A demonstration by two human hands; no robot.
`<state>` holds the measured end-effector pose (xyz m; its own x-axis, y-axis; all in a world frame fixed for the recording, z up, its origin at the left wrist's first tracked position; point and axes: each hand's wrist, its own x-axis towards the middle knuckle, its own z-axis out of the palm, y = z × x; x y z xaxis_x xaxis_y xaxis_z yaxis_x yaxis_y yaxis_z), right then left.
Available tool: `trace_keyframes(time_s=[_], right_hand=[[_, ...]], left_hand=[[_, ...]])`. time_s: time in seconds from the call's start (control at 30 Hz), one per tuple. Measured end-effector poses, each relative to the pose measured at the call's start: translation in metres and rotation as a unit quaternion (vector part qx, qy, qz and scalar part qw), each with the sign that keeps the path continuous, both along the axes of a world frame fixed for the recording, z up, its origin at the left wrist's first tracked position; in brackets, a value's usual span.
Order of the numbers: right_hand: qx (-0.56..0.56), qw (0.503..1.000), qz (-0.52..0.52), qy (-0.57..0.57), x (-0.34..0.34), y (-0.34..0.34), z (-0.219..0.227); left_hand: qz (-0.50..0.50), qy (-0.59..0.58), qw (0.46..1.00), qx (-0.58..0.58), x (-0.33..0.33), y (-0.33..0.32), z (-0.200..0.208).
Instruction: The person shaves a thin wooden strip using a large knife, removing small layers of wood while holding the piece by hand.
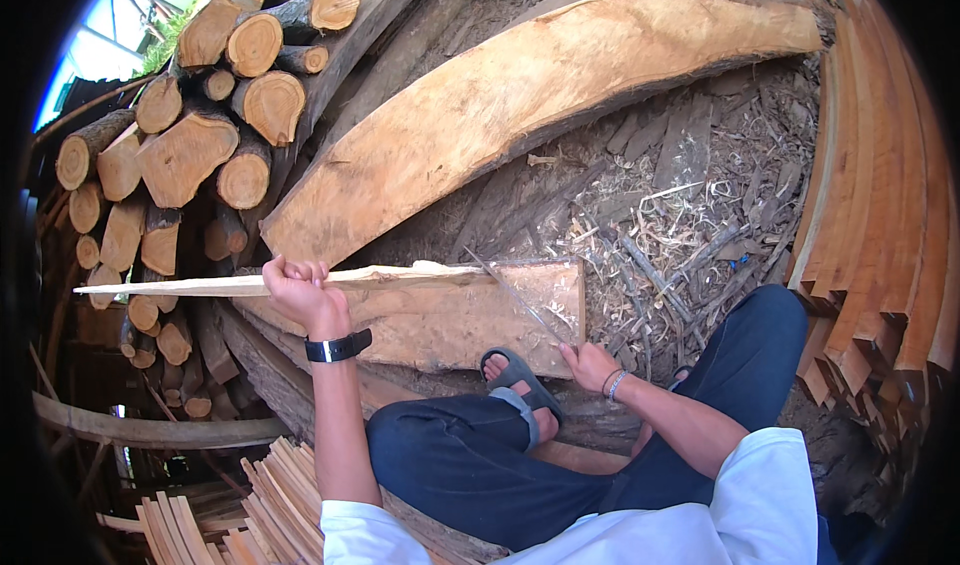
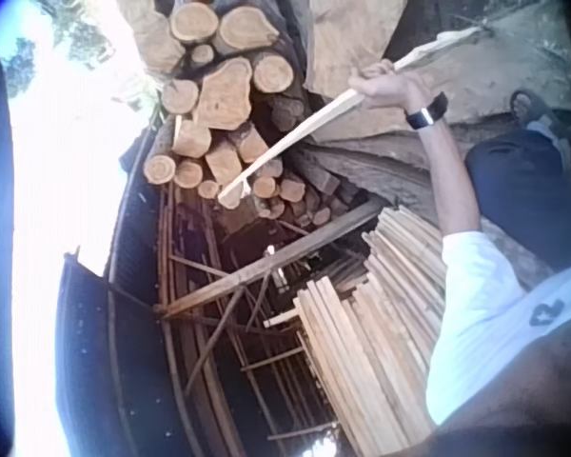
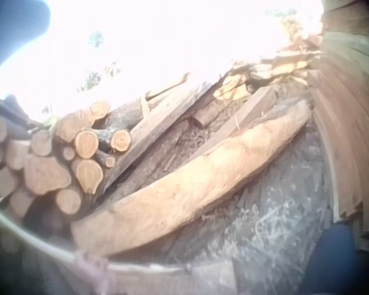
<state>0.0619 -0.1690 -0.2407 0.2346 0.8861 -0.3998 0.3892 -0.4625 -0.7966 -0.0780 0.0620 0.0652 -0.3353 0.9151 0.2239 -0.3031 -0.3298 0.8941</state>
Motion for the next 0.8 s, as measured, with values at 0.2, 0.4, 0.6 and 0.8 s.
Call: trace_keyframes(time_s=[0.2,0.4,0.6,0.8], right_hand=[[0.102,0.993,-0.040,0.031,-0.004,0.007,0.023],[-0.003,1.000,-0.014,0.011,-0.002,0.001,-0.006],[0.018,0.998,-0.057,0.037,0.005,0.007,0.011],[0.002,0.999,-0.038,0.030,0.004,0.008,0.011]], left_hand=[[0.003,0.003,1.000,-0.002,-0.008,0.004,-0.002],[0.002,0.010,1.000,-0.006,-0.003,0.003,-0.001],[-0.001,-0.048,0.999,0.013,-0.009,0.005,0.001],[-0.008,-0.008,1.000,-0.007,0.001,0.004,-0.001]])
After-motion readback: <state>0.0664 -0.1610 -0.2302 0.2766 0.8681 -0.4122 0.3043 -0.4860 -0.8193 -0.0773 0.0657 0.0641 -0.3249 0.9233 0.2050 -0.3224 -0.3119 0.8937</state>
